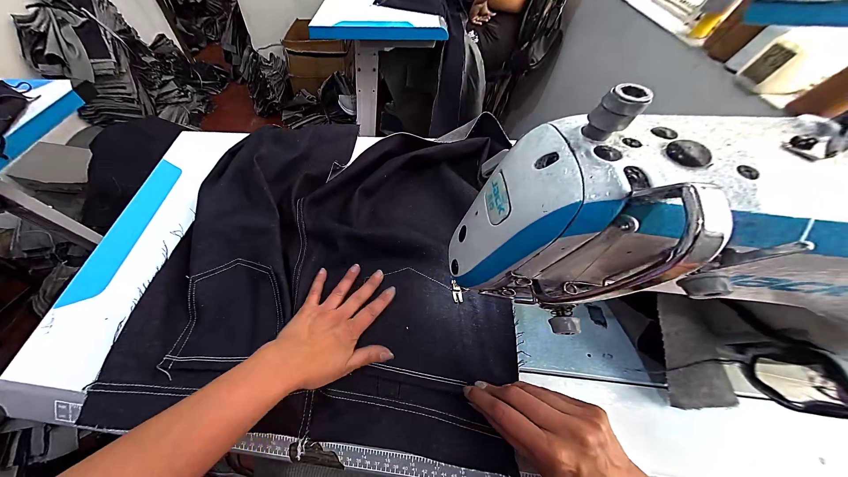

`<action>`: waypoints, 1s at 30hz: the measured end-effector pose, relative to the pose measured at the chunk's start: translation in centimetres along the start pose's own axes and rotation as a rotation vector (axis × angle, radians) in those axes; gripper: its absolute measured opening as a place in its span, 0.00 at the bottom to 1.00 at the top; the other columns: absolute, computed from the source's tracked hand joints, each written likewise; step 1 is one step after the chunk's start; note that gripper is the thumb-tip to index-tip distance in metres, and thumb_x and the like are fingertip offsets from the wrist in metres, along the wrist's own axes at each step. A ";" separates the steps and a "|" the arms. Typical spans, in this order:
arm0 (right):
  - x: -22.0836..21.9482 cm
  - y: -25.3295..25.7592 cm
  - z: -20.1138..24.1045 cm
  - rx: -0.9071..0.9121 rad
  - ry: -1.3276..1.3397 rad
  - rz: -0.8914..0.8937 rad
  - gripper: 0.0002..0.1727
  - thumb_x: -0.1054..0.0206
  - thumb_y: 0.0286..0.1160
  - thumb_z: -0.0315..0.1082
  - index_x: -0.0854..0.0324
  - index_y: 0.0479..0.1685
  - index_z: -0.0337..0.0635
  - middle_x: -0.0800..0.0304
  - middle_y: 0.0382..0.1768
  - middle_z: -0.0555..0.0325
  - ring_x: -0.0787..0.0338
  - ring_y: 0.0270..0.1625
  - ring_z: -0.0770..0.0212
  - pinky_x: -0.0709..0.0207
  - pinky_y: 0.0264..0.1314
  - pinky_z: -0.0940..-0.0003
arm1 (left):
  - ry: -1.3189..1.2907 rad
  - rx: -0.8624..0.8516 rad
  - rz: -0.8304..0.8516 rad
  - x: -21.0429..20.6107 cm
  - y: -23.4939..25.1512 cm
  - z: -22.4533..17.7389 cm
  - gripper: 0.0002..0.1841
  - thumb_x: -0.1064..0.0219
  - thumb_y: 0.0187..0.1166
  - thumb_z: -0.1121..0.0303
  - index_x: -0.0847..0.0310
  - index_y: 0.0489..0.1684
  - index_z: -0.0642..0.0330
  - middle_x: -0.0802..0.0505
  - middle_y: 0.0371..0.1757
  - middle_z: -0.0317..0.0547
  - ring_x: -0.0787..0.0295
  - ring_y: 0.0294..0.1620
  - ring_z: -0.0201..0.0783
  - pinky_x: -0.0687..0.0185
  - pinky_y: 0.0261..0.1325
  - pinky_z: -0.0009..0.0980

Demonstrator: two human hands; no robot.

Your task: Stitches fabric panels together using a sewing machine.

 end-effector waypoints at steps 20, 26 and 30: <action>0.1 -0.6 -1.0 -0.026 0.087 0.011 0.15 0.42 0.87 0.32 0.09 0.56 0.57 0.04 0.45 0.64 0.08 0.42 0.66 0.19 0.38 0.77 | -0.173 -0.545 -0.111 -1.5 1.7 -2.7 0.22 0.52 0.90 0.45 0.25 0.81 0.21 0.27 0.89 0.37 0.47 0.95 0.53 0.66 0.83 0.82; 0.5 -0.3 0.0 -0.022 0.014 0.055 0.17 0.43 0.84 0.27 0.10 0.58 0.54 0.04 0.47 0.61 0.07 0.44 0.63 0.16 0.43 0.75 | -0.211 -0.541 0.079 -0.7 1.8 -2.1 0.26 0.59 0.89 0.36 0.36 0.85 0.12 0.41 0.96 0.35 0.66 0.98 0.55 0.83 0.83 0.82; 1.2 -0.6 0.3 -0.053 0.006 0.096 0.15 0.41 0.84 0.27 0.10 0.58 0.50 0.04 0.47 0.57 0.06 0.46 0.61 0.16 0.50 0.73 | -0.193 -0.486 0.040 -1.2 1.2 -3.5 0.30 0.61 0.84 0.30 0.41 0.87 0.09 0.46 0.97 0.40 0.64 0.97 0.57 0.77 0.81 0.84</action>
Point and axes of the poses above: each hand's wrist, its own y-axis towards the middle knuckle, its own x-axis out of the back of the hand, z = x × y, the point moved 1 cm from there along y, towards the middle knuckle
